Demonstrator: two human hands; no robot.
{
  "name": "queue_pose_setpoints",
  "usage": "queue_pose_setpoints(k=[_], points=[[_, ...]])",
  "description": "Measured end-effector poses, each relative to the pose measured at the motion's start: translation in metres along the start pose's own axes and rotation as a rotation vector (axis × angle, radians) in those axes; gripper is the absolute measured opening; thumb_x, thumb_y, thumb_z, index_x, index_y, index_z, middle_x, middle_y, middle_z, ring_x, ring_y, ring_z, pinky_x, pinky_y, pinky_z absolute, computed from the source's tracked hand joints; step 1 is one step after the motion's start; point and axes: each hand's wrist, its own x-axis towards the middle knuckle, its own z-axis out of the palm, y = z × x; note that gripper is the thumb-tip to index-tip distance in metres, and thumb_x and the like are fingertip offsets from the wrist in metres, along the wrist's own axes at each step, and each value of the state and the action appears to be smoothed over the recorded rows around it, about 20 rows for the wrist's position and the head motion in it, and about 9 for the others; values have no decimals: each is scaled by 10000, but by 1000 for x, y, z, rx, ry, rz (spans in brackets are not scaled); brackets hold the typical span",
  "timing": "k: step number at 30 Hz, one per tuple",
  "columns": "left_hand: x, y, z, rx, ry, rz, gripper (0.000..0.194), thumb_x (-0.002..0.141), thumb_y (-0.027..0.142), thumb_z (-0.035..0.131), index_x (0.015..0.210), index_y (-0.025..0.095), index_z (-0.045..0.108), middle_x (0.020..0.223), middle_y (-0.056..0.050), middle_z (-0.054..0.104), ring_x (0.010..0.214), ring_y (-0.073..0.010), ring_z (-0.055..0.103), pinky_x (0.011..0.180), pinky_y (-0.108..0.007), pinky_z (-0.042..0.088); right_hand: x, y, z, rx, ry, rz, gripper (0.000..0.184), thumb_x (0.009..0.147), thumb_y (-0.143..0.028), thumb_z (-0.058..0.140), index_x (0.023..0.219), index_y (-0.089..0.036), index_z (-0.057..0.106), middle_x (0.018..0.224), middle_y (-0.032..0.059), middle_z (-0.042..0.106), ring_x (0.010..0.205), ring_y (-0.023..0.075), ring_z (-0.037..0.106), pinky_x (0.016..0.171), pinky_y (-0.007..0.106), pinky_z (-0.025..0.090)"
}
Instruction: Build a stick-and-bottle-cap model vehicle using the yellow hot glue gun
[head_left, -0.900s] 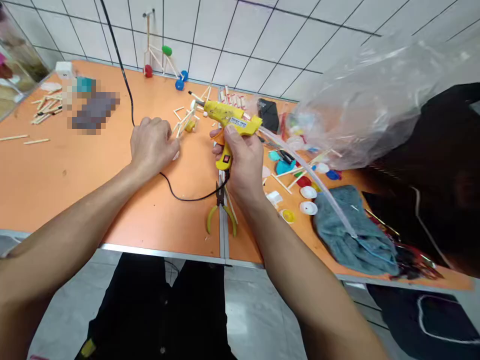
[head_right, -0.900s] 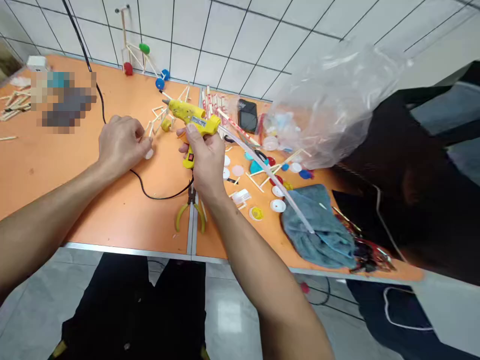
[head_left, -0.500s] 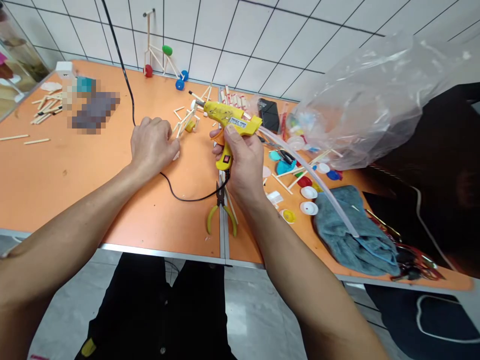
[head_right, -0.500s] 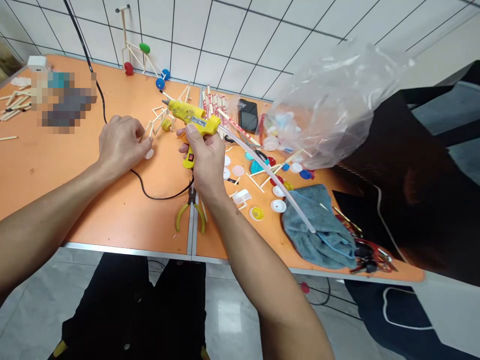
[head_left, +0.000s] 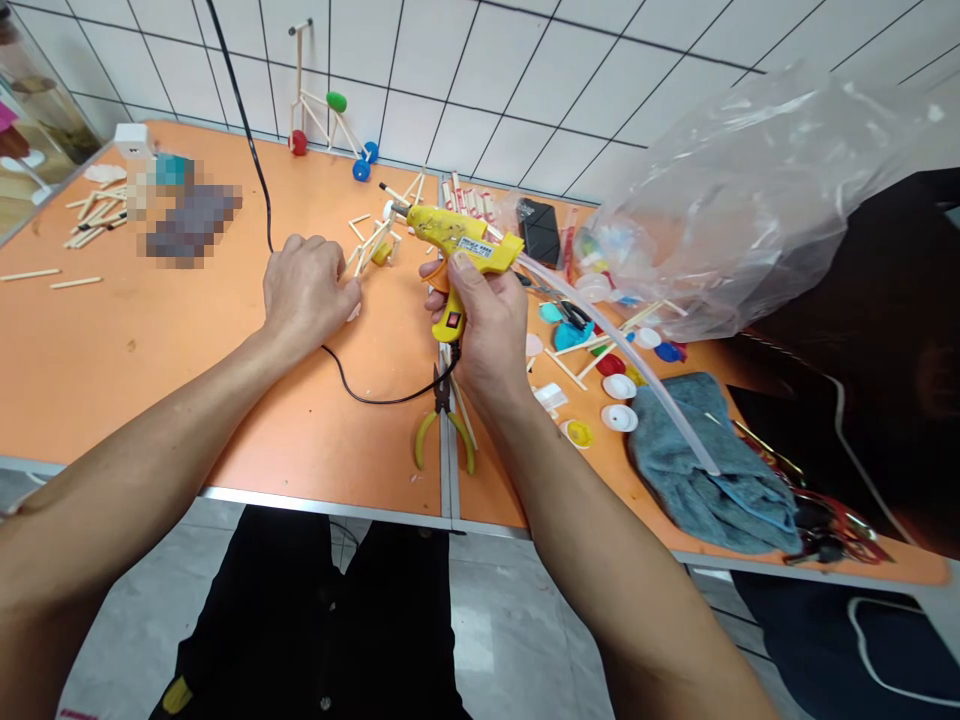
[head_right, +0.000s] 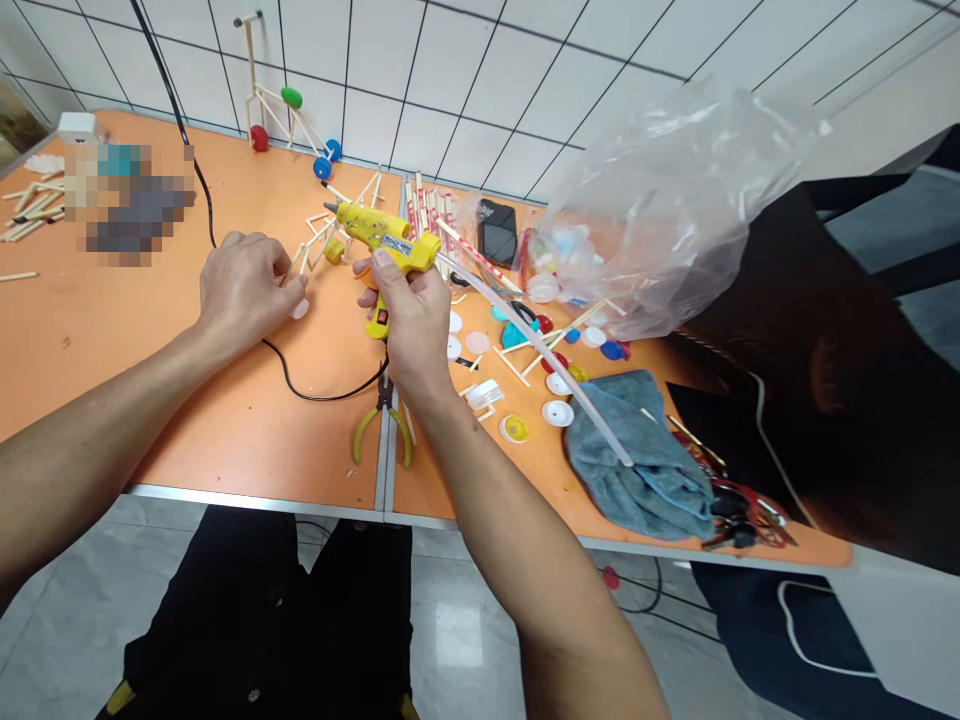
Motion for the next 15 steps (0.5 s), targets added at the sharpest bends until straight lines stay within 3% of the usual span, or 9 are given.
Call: queue_pose_setpoints(k=[15], points=[[1, -4, 4, -30, 17, 31, 83, 910, 263, 681, 939, 262, 759, 1040, -129, 765, 1179, -384, 616, 994, -511, 533, 1, 2, 0, -8, 7, 11, 508, 899, -745, 842, 966, -251, 742, 942, 2, 796, 710, 110, 718, 552, 211, 519]])
